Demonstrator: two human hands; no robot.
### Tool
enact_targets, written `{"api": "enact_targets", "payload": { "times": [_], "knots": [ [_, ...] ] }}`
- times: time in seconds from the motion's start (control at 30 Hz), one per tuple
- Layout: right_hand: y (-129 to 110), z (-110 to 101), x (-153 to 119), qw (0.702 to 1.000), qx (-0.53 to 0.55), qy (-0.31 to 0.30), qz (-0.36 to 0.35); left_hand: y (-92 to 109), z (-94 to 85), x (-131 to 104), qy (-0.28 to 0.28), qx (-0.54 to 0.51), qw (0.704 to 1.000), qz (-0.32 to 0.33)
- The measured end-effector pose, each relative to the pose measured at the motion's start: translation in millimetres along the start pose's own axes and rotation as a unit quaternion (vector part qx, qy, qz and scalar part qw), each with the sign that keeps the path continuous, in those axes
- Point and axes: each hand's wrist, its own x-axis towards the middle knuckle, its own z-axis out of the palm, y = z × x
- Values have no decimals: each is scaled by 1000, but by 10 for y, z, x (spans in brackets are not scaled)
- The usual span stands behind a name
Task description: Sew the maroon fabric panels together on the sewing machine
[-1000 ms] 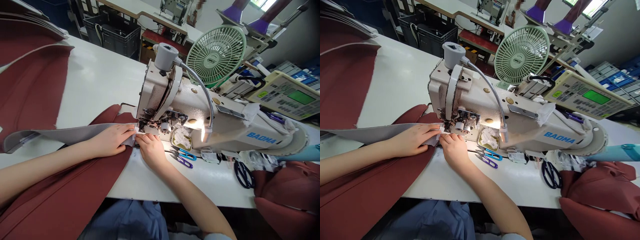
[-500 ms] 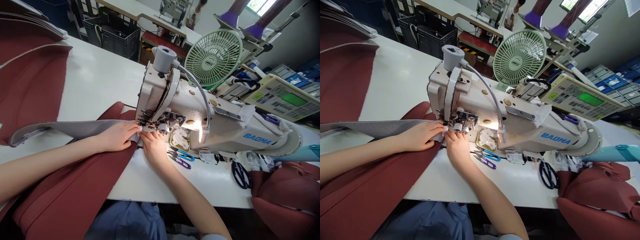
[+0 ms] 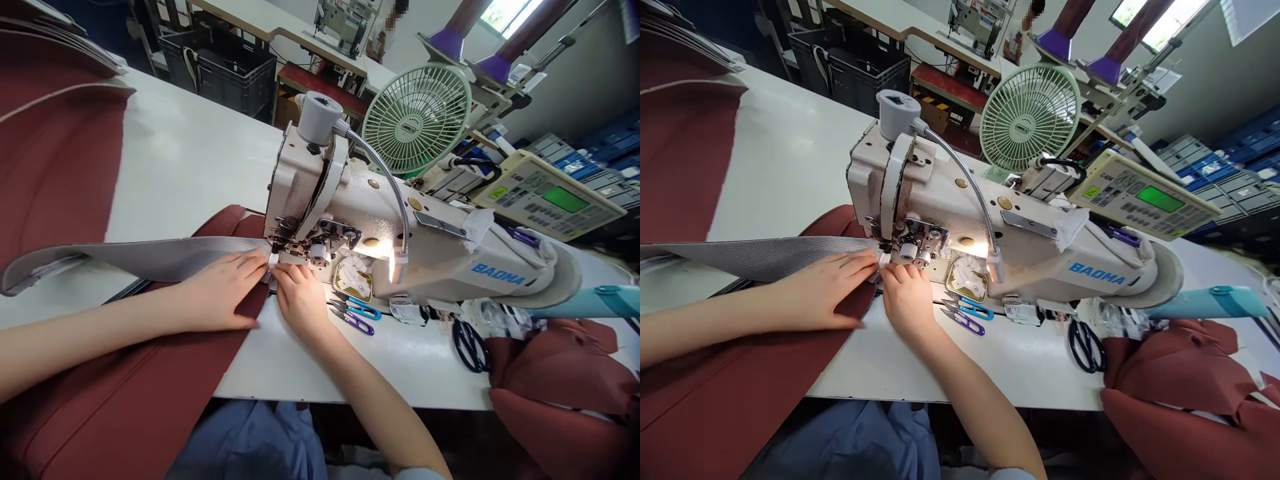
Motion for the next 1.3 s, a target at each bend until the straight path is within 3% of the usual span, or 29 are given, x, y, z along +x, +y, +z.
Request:
{"api": "enact_targets", "payload": {
  "times": [0.23,0.8,1.03,1.3],
  "knots": [
    [-96,-32,-9,997,-44,-29,-47,174,0,-137,-17,-4,1000,-21],
    [68,63,93,996,-81,-15,-14,-164,-22,184,-12,-5,1000,16],
    [88,66,132,995,-97,-19,4,-375,-61,297,-11,-25,998,61],
    [113,128,148,996,-94,1,9,-418,-108,354,8,-41,996,79]
  ]
}}
